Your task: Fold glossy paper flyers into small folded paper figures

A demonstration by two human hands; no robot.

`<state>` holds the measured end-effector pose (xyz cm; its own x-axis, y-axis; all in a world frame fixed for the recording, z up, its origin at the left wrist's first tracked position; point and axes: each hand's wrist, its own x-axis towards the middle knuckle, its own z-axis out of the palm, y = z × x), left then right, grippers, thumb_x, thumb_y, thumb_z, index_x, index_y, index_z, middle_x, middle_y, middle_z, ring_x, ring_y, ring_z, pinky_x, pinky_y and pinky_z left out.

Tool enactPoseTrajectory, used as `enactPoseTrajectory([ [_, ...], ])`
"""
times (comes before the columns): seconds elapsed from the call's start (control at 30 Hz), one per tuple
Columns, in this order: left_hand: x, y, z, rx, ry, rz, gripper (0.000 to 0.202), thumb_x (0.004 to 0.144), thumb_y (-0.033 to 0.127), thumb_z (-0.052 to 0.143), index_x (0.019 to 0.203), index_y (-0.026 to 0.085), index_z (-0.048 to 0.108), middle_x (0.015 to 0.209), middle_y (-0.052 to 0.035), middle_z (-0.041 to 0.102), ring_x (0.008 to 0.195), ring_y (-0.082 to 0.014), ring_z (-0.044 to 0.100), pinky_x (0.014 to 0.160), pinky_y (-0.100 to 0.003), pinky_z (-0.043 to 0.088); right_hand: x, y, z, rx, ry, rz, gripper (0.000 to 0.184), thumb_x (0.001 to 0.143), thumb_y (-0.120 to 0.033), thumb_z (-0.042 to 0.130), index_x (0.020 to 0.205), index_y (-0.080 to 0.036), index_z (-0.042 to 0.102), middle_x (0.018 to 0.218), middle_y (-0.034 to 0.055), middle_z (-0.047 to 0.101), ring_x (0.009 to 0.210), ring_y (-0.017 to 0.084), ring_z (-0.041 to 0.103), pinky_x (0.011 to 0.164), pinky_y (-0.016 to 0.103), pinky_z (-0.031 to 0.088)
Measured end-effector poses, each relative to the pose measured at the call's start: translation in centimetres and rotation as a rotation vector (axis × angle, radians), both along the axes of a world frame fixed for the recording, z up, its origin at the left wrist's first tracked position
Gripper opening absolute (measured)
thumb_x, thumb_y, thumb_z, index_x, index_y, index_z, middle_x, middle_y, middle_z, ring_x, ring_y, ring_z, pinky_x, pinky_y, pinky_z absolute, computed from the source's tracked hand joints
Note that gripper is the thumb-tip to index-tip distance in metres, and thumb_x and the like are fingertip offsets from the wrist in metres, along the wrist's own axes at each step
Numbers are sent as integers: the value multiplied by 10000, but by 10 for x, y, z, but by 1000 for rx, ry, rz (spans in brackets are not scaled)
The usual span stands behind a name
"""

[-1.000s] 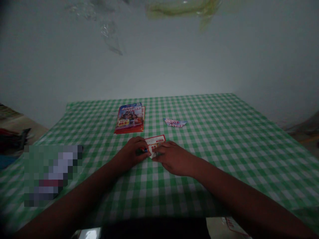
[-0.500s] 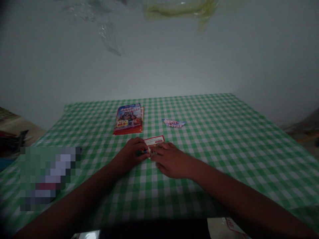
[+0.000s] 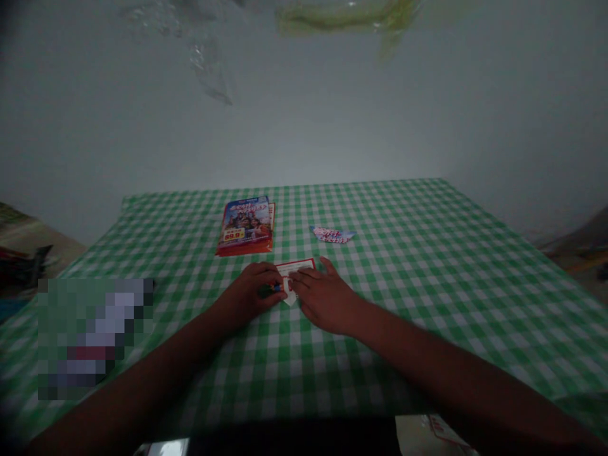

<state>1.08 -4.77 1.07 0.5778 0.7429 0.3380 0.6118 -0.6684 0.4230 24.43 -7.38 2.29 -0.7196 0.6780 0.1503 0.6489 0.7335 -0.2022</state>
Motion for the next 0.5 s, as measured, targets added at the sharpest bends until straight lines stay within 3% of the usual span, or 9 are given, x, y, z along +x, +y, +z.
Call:
enactPoseTrajectory([
  [0.5,0,-2,4,-6,141,-20,289,887,329,680,1164,252,697,1108,-56,639,1033,-226,575,962,-418,464,-3,-5,-3,69,-14,-55,416,956,-255,446,1347,-168,559,1447,129,524,1321,288,470,1164,578,218],
])
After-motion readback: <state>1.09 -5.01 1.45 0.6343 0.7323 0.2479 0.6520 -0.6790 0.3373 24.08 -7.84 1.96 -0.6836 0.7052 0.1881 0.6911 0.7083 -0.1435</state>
